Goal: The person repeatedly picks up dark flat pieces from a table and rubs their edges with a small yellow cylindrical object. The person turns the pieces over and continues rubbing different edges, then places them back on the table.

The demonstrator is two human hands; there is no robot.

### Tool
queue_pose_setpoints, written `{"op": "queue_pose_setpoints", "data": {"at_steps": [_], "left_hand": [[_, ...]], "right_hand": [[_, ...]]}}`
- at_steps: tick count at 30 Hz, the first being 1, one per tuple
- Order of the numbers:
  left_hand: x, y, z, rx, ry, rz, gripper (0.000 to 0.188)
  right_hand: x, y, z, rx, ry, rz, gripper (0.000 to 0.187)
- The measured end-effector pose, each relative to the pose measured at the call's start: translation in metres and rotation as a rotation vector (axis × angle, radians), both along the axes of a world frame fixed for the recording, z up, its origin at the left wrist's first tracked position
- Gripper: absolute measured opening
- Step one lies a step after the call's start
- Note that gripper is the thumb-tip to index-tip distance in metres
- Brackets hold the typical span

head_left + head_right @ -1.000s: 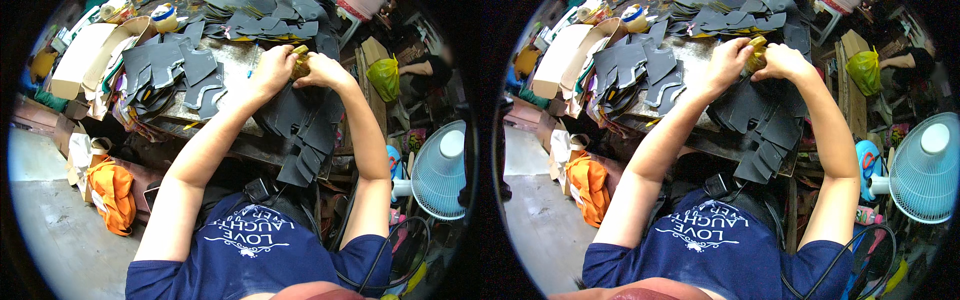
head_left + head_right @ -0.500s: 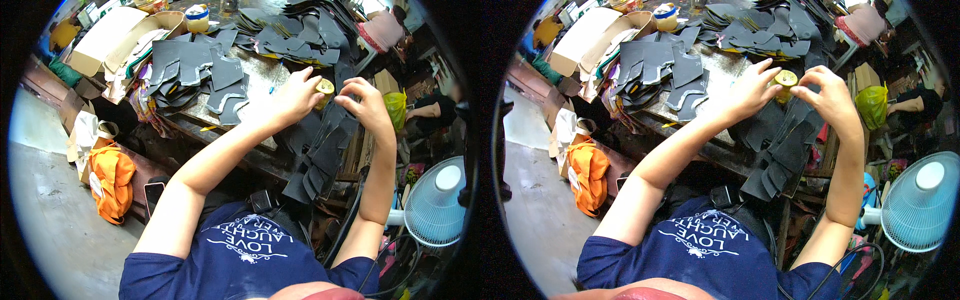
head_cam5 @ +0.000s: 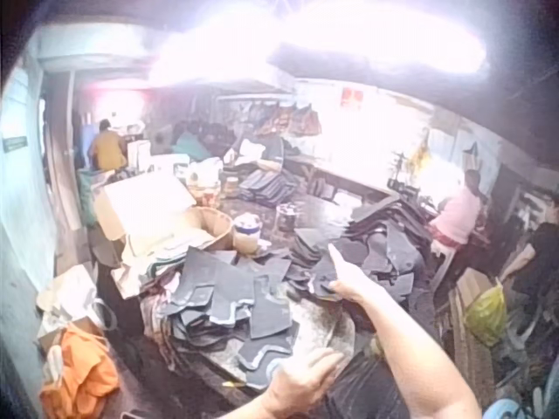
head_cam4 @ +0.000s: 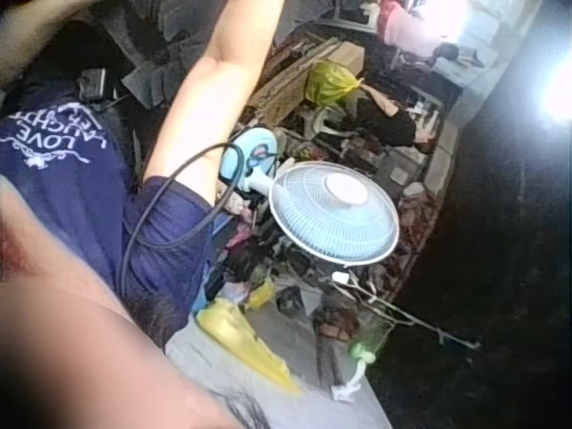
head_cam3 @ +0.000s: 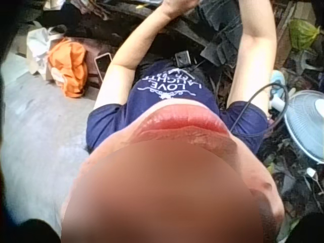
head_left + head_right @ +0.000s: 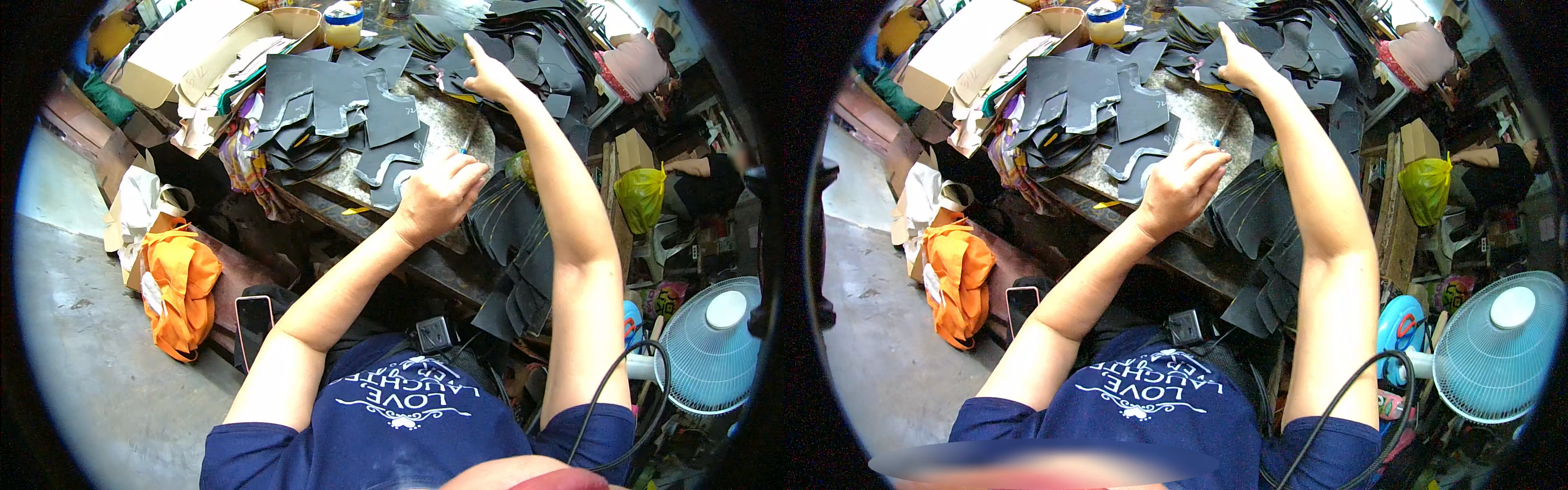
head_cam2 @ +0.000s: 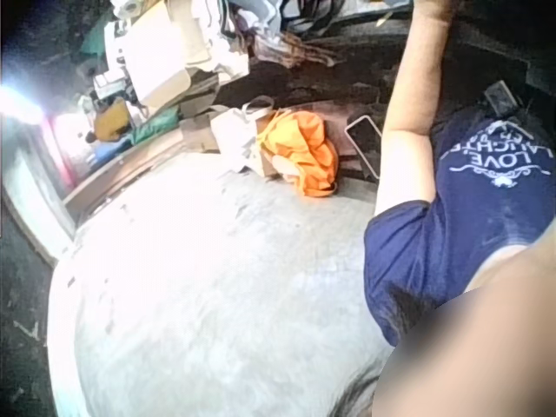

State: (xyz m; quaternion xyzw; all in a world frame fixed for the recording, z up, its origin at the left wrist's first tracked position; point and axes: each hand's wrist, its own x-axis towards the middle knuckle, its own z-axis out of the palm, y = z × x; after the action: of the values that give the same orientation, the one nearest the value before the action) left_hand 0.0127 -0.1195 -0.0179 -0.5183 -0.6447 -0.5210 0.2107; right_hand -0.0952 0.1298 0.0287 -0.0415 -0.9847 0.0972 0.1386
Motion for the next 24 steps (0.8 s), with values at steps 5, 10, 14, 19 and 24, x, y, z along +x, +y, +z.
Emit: {"op": "queue_pose_setpoints", "data": {"at_steps": [5,10,14,19,24], "left_hand": [[0.002,-0.002,0.001,-0.028,0.076,-0.001,0.019],[0.002,0.0,0.0,-0.036,0.121,-0.005,0.021],[0.003,-0.001,-0.001,-0.087,0.128,-0.003,0.021],[0.001,-0.001,0.0,-0.061,0.076,-0.038,0.02],[-0.005,-0.001,-0.003,0.0,-0.122,-0.053,0.026]], "right_hand": [[-0.019,0.003,-0.03,-0.05,-0.061,-0.161,0.1],[-0.011,-0.014,-0.018,0.147,-0.139,-0.29,0.081],[-0.002,-0.018,0.013,0.181,0.078,-0.261,0.073],[0.05,-0.037,0.044,0.059,0.1,0.009,0.065],[0.139,-0.084,0.042,0.163,0.313,0.104,0.062]]}}
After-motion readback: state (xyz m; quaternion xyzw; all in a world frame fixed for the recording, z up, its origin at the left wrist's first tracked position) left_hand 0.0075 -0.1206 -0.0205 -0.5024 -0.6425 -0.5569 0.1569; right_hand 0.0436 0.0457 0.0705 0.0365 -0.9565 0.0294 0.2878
